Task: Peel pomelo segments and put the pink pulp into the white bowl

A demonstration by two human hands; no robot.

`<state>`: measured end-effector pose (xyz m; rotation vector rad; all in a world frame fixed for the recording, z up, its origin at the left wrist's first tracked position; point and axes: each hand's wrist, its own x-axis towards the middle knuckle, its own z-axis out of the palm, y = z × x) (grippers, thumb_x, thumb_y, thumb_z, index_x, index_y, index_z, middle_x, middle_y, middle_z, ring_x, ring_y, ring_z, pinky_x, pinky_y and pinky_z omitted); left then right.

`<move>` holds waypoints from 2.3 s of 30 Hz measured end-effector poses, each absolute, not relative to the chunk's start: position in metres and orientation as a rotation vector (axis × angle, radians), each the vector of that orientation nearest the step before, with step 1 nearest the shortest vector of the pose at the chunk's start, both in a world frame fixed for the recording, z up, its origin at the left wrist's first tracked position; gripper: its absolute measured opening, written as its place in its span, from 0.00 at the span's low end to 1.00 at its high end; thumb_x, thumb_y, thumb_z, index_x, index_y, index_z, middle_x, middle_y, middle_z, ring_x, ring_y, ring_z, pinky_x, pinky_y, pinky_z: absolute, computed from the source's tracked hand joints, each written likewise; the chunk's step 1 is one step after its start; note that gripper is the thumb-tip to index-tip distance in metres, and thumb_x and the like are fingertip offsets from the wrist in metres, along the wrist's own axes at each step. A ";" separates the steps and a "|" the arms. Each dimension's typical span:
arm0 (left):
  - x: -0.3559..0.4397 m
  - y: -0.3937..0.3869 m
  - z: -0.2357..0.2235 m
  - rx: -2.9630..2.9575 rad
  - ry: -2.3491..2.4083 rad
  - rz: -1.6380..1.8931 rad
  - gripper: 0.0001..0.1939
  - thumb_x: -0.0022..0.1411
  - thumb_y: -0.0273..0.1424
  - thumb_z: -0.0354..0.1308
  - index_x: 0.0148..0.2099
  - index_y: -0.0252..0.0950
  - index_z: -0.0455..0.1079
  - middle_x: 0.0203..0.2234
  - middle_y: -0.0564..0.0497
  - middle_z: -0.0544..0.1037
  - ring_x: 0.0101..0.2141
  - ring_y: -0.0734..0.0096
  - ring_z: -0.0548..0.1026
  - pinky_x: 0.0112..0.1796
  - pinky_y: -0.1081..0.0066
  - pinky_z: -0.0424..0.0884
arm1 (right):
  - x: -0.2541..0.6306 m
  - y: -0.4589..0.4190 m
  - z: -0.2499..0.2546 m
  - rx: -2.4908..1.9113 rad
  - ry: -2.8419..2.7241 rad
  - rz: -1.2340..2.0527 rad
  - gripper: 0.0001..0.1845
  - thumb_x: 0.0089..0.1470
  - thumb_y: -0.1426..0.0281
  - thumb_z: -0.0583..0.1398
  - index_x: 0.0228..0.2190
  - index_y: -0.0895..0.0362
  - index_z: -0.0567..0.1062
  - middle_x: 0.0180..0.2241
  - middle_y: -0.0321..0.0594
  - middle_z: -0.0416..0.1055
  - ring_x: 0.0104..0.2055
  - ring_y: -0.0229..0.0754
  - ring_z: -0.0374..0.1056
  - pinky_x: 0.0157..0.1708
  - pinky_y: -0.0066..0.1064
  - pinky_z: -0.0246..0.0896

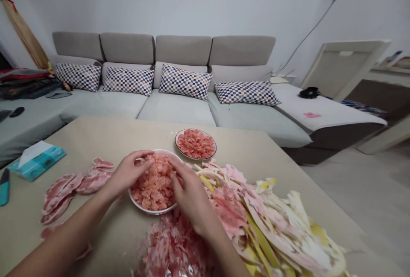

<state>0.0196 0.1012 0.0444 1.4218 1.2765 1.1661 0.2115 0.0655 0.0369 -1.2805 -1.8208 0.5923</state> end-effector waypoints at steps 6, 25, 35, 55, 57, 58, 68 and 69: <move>0.026 0.089 0.056 0.596 0.845 1.093 0.13 0.65 0.36 0.54 0.42 0.32 0.72 0.34 0.46 0.76 0.34 0.72 0.74 0.37 0.72 0.71 | 0.203 0.056 0.045 -1.221 -1.776 0.571 0.15 0.58 0.67 0.59 0.47 0.53 0.77 0.49 0.45 0.75 0.51 0.50 0.70 0.52 0.46 0.64; 0.019 0.046 0.053 1.030 0.906 1.030 0.15 0.57 0.36 0.64 0.45 0.35 0.73 0.43 0.43 0.79 0.43 0.62 0.76 0.44 0.67 0.70 | 0.186 0.039 0.052 -1.000 -1.823 0.508 0.13 0.57 0.75 0.61 0.43 0.50 0.76 0.42 0.39 0.76 0.46 0.44 0.71 0.47 0.36 0.66; 0.020 0.051 0.045 1.137 1.005 1.147 0.10 0.51 0.32 0.69 0.37 0.34 0.76 0.34 0.47 0.80 0.37 0.66 0.77 0.40 0.70 0.72 | 0.190 0.042 0.057 -1.115 -1.698 0.781 0.08 0.57 0.67 0.61 0.35 0.53 0.80 0.35 0.41 0.78 0.37 0.43 0.74 0.37 0.33 0.71; 0.019 0.058 0.044 0.561 0.829 1.167 0.10 0.52 0.23 0.68 0.39 0.32 0.75 0.34 0.48 0.79 0.36 0.72 0.79 0.43 0.72 0.77 | 0.196 0.055 0.044 -1.149 -1.603 0.706 0.11 0.57 0.65 0.61 0.43 0.52 0.77 0.48 0.44 0.73 0.50 0.47 0.69 0.51 0.42 0.67; 0.022 0.056 0.043 0.576 0.818 1.150 0.10 0.53 0.24 0.68 0.38 0.32 0.75 0.34 0.48 0.80 0.36 0.72 0.78 0.43 0.72 0.76 | 0.191 0.052 0.043 -1.121 -1.675 0.591 0.14 0.55 0.68 0.63 0.45 0.50 0.76 0.50 0.43 0.71 0.53 0.48 0.67 0.53 0.44 0.64; 0.024 0.055 0.043 0.592 0.813 1.138 0.10 0.53 0.25 0.68 0.39 0.32 0.75 0.34 0.49 0.80 0.36 0.72 0.78 0.43 0.73 0.76 | 0.188 0.050 0.044 -1.104 -1.709 0.550 0.15 0.55 0.69 0.63 0.45 0.50 0.76 0.49 0.43 0.71 0.52 0.48 0.67 0.53 0.44 0.64; 0.024 0.059 0.044 0.435 0.694 1.084 0.19 0.67 0.40 0.51 0.49 0.29 0.70 0.49 0.35 0.77 0.47 0.58 0.77 0.49 0.63 0.72 | 0.193 0.055 0.041 -1.130 -1.724 0.312 0.12 0.57 0.74 0.59 0.43 0.52 0.76 0.44 0.45 0.72 0.48 0.49 0.68 0.48 0.43 0.63; 0.023 0.059 0.045 0.424 0.674 1.076 0.21 0.68 0.41 0.49 0.51 0.29 0.69 0.50 0.34 0.76 0.48 0.56 0.76 0.49 0.62 0.71 | 0.194 0.055 0.041 -1.142 -1.728 0.286 0.13 0.57 0.74 0.59 0.44 0.52 0.76 0.45 0.45 0.72 0.49 0.49 0.67 0.49 0.43 0.62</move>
